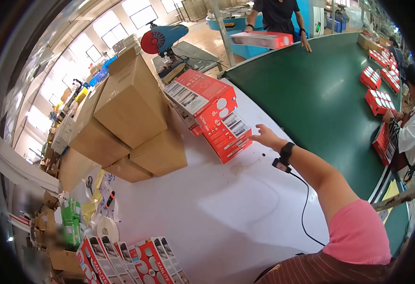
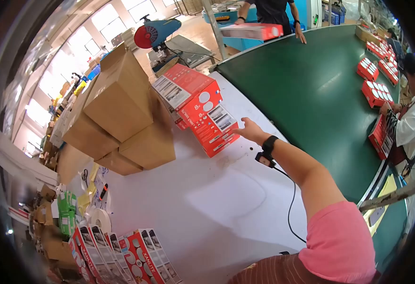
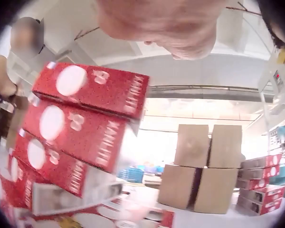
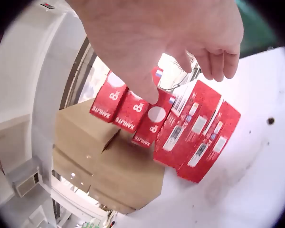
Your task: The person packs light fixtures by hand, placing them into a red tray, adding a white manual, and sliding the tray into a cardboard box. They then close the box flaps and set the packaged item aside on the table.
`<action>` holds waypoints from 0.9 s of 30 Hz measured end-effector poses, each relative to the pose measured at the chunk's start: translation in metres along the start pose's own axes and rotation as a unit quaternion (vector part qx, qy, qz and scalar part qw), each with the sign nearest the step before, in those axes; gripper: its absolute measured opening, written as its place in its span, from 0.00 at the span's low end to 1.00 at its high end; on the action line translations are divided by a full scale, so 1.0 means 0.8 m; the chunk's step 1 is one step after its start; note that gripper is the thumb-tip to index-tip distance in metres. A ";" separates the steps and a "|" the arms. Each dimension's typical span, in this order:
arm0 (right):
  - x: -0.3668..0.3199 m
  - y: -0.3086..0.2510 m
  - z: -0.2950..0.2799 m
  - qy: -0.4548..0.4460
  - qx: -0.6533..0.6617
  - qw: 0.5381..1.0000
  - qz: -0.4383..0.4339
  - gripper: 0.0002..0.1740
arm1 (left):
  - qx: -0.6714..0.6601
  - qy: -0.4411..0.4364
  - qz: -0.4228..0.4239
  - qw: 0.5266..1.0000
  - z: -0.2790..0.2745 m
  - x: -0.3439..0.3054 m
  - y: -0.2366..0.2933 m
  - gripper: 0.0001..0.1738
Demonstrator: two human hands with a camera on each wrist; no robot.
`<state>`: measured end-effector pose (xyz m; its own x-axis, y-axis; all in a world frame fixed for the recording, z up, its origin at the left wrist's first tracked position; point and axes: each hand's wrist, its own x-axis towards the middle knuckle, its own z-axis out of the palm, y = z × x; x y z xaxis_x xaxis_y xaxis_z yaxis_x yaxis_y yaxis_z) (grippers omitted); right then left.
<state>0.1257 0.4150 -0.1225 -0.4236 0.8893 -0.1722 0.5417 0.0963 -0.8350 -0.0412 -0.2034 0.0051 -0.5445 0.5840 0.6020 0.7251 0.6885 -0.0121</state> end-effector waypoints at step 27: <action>0.137 0.014 0.040 -0.168 0.167 0.970 -0.055 0.25 | -0.294 -0.105 -0.116 0.943 0.233 0.045 0.223 0.20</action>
<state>0.0619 0.4994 -0.1673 -0.7080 0.6812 -0.1863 0.2382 -0.0181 -0.9711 -0.0100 0.0208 -0.1241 -0.7441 0.5617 0.3617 0.6509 0.4876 0.5819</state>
